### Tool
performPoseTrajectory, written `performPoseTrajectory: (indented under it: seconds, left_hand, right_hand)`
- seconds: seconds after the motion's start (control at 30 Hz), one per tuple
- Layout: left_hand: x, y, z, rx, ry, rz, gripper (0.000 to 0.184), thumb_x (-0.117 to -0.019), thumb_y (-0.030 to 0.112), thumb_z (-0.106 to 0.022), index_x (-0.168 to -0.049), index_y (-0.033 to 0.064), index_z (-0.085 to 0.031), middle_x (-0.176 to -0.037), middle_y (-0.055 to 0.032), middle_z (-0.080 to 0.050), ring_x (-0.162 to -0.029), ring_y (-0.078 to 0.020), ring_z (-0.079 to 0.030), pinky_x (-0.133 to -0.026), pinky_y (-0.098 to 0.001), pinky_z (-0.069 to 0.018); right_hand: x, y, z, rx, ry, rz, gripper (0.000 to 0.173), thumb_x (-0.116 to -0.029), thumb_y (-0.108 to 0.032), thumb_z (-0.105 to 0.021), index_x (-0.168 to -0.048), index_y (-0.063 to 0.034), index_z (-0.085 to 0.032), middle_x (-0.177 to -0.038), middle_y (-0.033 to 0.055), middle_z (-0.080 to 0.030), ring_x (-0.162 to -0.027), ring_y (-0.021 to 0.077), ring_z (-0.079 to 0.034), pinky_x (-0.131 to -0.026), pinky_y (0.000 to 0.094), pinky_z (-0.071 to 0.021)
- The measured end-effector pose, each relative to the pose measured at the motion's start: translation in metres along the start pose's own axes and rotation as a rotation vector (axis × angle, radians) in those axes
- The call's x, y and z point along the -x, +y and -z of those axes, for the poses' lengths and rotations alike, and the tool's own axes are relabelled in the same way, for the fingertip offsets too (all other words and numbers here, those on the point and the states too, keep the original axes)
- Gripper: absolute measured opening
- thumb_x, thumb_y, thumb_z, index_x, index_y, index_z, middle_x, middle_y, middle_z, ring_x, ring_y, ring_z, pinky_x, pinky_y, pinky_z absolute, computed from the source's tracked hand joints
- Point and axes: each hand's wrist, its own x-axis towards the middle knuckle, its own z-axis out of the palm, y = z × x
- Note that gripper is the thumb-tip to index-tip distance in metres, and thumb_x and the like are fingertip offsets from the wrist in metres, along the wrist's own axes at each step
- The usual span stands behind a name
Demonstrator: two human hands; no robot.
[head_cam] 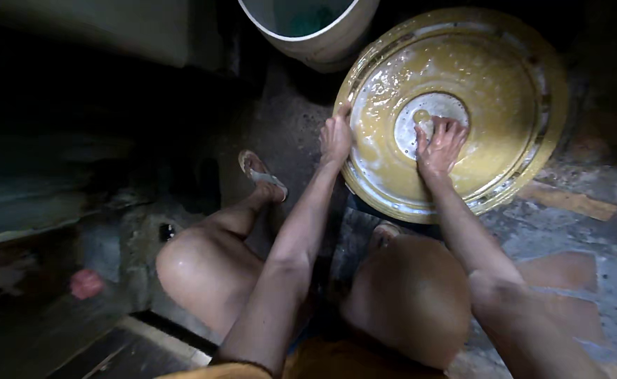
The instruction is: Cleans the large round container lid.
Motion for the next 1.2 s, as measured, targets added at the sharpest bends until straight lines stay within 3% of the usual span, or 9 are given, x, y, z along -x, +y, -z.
performPoseTrajectory:
  seconds: [0.13,0.33,0.5,0.6,0.77,0.87,0.97,1.07,1.2]
  left_hand:
    - [0.029,-0.016,-0.004,-0.050,-0.006,0.041,0.039,-0.1113,0.032,-0.041,-0.146,0.0268,-0.057,-0.117,-0.0178,-0.073,-0.107,-0.0415,-0.069,-0.087,-0.0604,-0.0539]
    - [-0.014,0.012,0.004,-0.044,0.013,0.006,0.040,-0.1099,0.027,-0.044,-0.148,0.0295,-0.056,-0.124,-0.0172,-0.071,-0.112,-0.0402,-0.068,-0.091,-0.0587,-0.0536]
    - [0.066,-0.039,0.009,-0.058,-0.014,-0.072,0.039,-0.1109,0.027,-0.044,-0.149,0.0241,-0.052,-0.120,-0.0228,-0.068,-0.103,-0.0452,-0.068,-0.081,-0.0620,-0.0548]
    - [0.094,-0.059,-0.017,0.056,-0.025,-0.053,0.053,-0.1078,0.015,-0.046,-0.158,0.0285,-0.041,-0.129,-0.0248,-0.064,-0.105,-0.0475,-0.066,-0.080,-0.0646,-0.0542]
    - [0.023,-0.015,-0.012,0.234,-0.019,0.022,0.044,-0.1102,0.013,-0.042,-0.153,0.0181,-0.051,-0.131,-0.0208,-0.067,-0.119,-0.0383,-0.066,-0.102,-0.0546,-0.0500]
    - [0.027,-0.015,-0.005,0.187,-0.043,0.005,0.044,-0.1106,0.018,-0.042,-0.153,0.0223,-0.050,-0.125,-0.0227,-0.069,-0.112,-0.0411,-0.068,-0.095,-0.0575,-0.0534]
    - [0.075,-0.035,-0.007,0.192,-0.076,0.043,0.042,-0.1119,0.027,-0.041,-0.153,0.0256,-0.046,-0.118,-0.0261,-0.067,-0.100,-0.0468,-0.068,-0.080,-0.0618,-0.0555]
    - [0.034,-0.016,-0.003,0.171,-0.098,0.050,0.041,-0.1101,0.017,-0.043,-0.150,0.0182,-0.054,-0.126,-0.0218,-0.069,-0.115,-0.0407,-0.067,-0.097,-0.0577,-0.0522]
    - [-0.004,0.002,0.002,0.147,-0.063,0.000,0.040,-0.1092,0.018,-0.046,-0.147,0.0213,-0.057,-0.129,-0.0192,-0.068,-0.117,-0.0384,-0.066,-0.098,-0.0559,-0.0518]
  right_hand:
    - [-0.001,-0.005,0.000,-0.001,0.004,-0.023,0.054,-0.1039,-0.049,-0.051,-0.133,-0.0047,-0.063,-0.131,0.0289,-0.059,-0.124,0.0532,-0.052,-0.106,0.0615,-0.0404]
    - [0.002,-0.007,-0.003,-0.005,0.012,-0.059,0.056,-0.1041,-0.049,-0.050,-0.134,-0.0037,-0.062,-0.133,0.0294,-0.058,-0.127,0.0525,-0.050,-0.109,0.0615,-0.0377]
    - [0.006,-0.015,-0.008,0.017,0.079,-0.120,0.055,-0.1038,-0.049,-0.050,-0.132,-0.0042,-0.063,-0.132,0.0294,-0.058,-0.127,0.0533,-0.051,-0.109,0.0598,-0.0386]
    - [0.007,-0.021,-0.011,0.002,0.085,-0.162,0.054,-0.1046,-0.047,-0.049,-0.135,-0.0049,-0.062,-0.134,0.0301,-0.057,-0.129,0.0531,-0.049,-0.111,0.0595,-0.0359]
    - [0.013,-0.030,-0.012,0.038,0.068,-0.255,0.055,-0.1067,-0.046,-0.045,-0.141,-0.0038,-0.057,-0.141,0.0317,-0.052,-0.136,0.0531,-0.044,-0.114,0.0592,-0.0326]
    - [0.021,-0.037,-0.018,0.050,0.089,-0.350,0.056,-0.1073,-0.043,-0.044,-0.145,-0.0028,-0.053,-0.144,0.0320,-0.049,-0.139,0.0530,-0.041,-0.117,0.0589,-0.0292]
    - [0.023,-0.039,-0.020,0.040,0.095,-0.361,0.053,-0.1080,-0.040,-0.044,-0.145,-0.0029,-0.052,-0.144,0.0326,-0.049,-0.137,0.0536,-0.042,-0.116,0.0594,-0.0301]
    - [0.024,-0.039,-0.019,0.017,0.104,-0.377,0.050,-0.1072,-0.038,-0.047,-0.144,-0.0043,-0.054,-0.143,0.0309,-0.050,-0.137,0.0515,-0.043,-0.116,0.0571,-0.0306]
    - [0.023,-0.045,-0.021,0.012,0.105,-0.448,0.052,-0.1071,-0.037,-0.046,-0.145,-0.0018,-0.051,-0.145,0.0313,-0.048,-0.138,0.0521,-0.041,-0.114,0.0595,-0.0311]
